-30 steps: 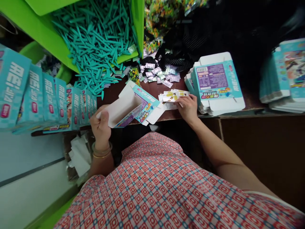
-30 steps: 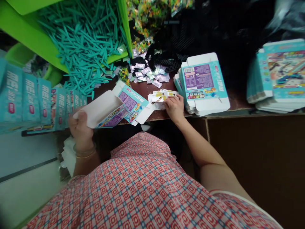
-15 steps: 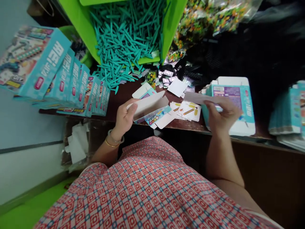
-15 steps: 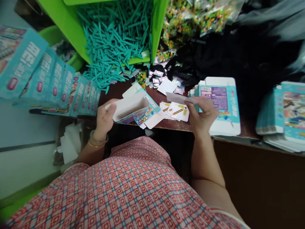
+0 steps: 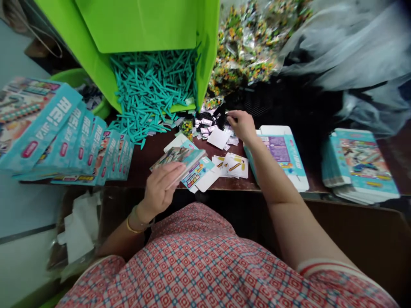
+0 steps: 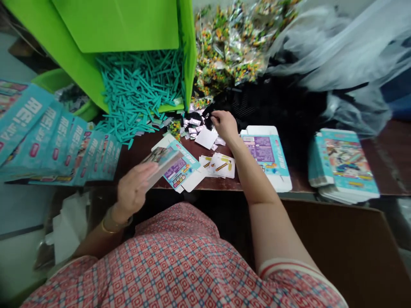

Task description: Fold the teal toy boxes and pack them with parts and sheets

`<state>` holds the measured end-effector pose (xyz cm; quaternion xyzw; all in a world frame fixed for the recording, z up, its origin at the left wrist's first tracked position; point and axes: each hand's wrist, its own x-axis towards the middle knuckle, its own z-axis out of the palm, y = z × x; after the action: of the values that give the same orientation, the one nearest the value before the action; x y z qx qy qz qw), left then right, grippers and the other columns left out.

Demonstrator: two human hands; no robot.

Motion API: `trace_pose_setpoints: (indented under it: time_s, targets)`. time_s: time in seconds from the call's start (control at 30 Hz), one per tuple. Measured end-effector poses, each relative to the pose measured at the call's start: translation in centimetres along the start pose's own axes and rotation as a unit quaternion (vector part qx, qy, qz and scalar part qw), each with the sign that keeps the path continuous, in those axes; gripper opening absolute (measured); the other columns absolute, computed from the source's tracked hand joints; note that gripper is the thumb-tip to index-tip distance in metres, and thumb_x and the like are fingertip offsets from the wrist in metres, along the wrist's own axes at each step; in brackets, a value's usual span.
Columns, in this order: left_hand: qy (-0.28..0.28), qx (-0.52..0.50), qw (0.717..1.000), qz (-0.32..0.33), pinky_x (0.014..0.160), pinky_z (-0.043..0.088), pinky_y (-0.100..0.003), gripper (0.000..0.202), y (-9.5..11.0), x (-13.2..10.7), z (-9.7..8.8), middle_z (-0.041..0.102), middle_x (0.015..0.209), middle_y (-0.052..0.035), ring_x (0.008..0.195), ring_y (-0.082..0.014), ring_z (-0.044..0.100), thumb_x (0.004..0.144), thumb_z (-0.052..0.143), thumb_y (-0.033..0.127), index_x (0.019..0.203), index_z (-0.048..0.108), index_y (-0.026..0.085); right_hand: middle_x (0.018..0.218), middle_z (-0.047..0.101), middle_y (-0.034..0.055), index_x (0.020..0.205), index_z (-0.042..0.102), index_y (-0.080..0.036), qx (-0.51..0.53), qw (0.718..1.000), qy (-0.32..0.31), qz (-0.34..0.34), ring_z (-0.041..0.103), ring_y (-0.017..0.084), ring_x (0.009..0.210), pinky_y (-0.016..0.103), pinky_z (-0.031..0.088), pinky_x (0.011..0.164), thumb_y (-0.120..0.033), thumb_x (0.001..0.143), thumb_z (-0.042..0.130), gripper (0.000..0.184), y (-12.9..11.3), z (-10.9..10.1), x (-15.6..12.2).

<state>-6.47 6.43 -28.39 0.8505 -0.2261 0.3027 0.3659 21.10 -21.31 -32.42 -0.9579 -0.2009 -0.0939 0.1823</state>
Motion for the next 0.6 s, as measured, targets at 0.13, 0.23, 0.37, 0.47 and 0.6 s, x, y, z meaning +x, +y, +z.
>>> trace_pose_setpoints:
  time_s: [0.13, 0.23, 0.37, 0.47, 0.6]
  targets:
    - [-0.119, 0.052, 0.991, -0.017, 0.111, 0.056, -0.046, 0.039, -1.7, -3.3, 4.6, 0.075, 0.133, -0.0119, 0.13, -0.0267, 0.068, 0.11, 0.048, 0.028, 0.143, 0.067, 0.023, 0.129, 0.073, 0.026, 0.138, 0.067, -0.005, -0.158, 0.969, -0.146, 0.119, 0.065, 0.036, 0.117, 0.044, 0.046, 0.097, -0.014, 0.097, 0.056, 0.044, 3.8, 2.1, 3.4]
    - [-0.257, 0.047, 0.96, -0.102, 0.121, 0.048, -0.056, 0.049, -3.0, -5.6, 7.3, 0.067, 0.148, -0.0163, 0.145, -0.0349, 0.057, 0.102, 0.067, 0.043, 0.146, 0.065, 0.021, 0.124, 0.074, 0.0238, 0.123, 0.075, -0.009, -0.171, 0.969, -0.139, 0.117, 0.067, 0.033, 0.11, 0.041, 0.044, 0.09, -0.014, 0.098, 0.054, 0.033, 4.6, 0.7, 3.3]
    - [-0.325, -0.051, 0.917, -0.224, 0.131, 0.031, -0.064, 0.075, -4.5, -5.6, 8.8, 0.056, 0.161, -0.0171, 0.156, -0.0398, 0.043, 0.089, 0.08, 0.058, 0.152, 0.06, 0.023, 0.118, 0.075, 0.0204, 0.123, 0.077, -0.014, -0.164, 0.971, -0.037, 0.171, 0.067, 0.029, 0.101, 0.036, 0.041, 0.08, -0.024, 0.101, 0.061, 0.029, 5.2, -4.4, 2.8]
    - [-0.219, -0.227, 0.892, -0.323, 0.128, 0.039, -0.058, 0.07, -5.6, -2.5, 10.4, 0.056, 0.16, -0.0179, 0.151, -0.0362, 0.051, 0.097, 0.068, 0.06, 0.155, 0.057, 0.024, 0.122, 0.073, 0.0193, 0.139, 0.07, -0.015, -0.137, 0.978, 0.043, 0.152, 0.067, 0.027, 0.103, 0.034, 0.044, 0.08, -0.033, 0.107, 0.054, 0.04, 2.5, -5.9, 1.0]
    - [0.016, -0.437, 0.767, -0.469, 0.105, 0.058, -0.045, 0.064, -7.6, 2.3, 12.8, 0.065, 0.15, -0.0148, 0.132, -0.0318, 0.068, 0.095, 0.068, 0.06, 0.149, 0.06, 0.026, 0.107, 0.076, 0.0143, 0.136, 0.073, -0.021, 0.024, 0.997, -0.038, -0.07, 0.068, 0.024, 0.092, 0.033, 0.049, 0.078, -0.036, 0.107, 0.052, 0.039, -5.1, -1.6, -3.3]
